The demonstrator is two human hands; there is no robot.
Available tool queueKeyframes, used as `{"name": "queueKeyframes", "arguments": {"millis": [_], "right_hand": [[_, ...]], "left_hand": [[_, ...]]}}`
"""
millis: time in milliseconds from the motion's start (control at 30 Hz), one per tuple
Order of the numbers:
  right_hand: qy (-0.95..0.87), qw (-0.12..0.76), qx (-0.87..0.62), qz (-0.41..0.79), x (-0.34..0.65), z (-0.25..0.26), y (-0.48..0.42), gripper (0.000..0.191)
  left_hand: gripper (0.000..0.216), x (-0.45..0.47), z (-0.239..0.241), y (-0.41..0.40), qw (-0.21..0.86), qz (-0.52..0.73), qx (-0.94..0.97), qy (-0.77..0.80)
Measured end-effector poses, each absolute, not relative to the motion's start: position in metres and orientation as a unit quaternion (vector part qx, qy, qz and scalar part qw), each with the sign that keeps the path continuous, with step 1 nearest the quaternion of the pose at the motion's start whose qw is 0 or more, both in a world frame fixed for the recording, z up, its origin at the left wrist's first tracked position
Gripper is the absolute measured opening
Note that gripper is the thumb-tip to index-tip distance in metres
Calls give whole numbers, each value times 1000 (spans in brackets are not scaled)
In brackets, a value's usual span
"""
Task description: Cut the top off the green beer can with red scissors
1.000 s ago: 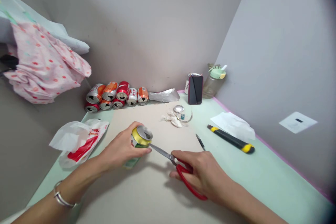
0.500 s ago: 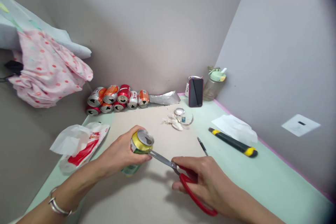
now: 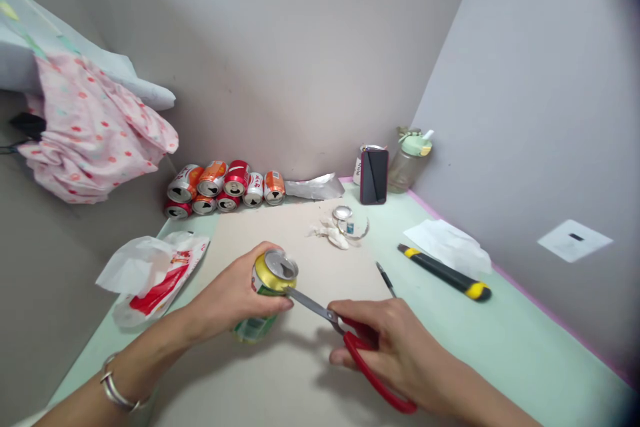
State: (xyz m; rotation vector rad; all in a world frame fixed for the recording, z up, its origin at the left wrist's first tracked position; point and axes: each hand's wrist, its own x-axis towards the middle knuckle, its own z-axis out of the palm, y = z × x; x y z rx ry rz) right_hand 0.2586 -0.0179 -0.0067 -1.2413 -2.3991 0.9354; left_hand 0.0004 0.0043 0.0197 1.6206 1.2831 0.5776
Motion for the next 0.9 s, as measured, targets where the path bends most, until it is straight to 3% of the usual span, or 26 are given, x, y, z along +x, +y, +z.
{"name": "queueKeyframes", "arguments": {"millis": [167, 233, 367, 433, 633, 900], "right_hand": [[-838, 121, -407, 342, 261, -4, -19, 38], [-853, 121, -418, 289, 261, -13, -19, 31], [-874, 122, -446, 151, 262, -34, -17, 18], [-876, 128, -442, 145, 262, -37, -15, 20], [-839, 141, -434, 295, 260, -10, -14, 30], [-822, 147, -441, 330, 257, -6, -17, 31]], "left_hand": [[43, -6, 16, 7, 533, 200, 676, 468], [41, -6, 7, 8, 465, 204, 692, 513], [43, 0, -10, 11, 210, 261, 743, 579], [46, 3, -10, 10, 176, 285, 744, 578], [44, -1, 13, 7, 512, 240, 653, 505], [45, -1, 10, 6, 516, 229, 649, 510]]}}
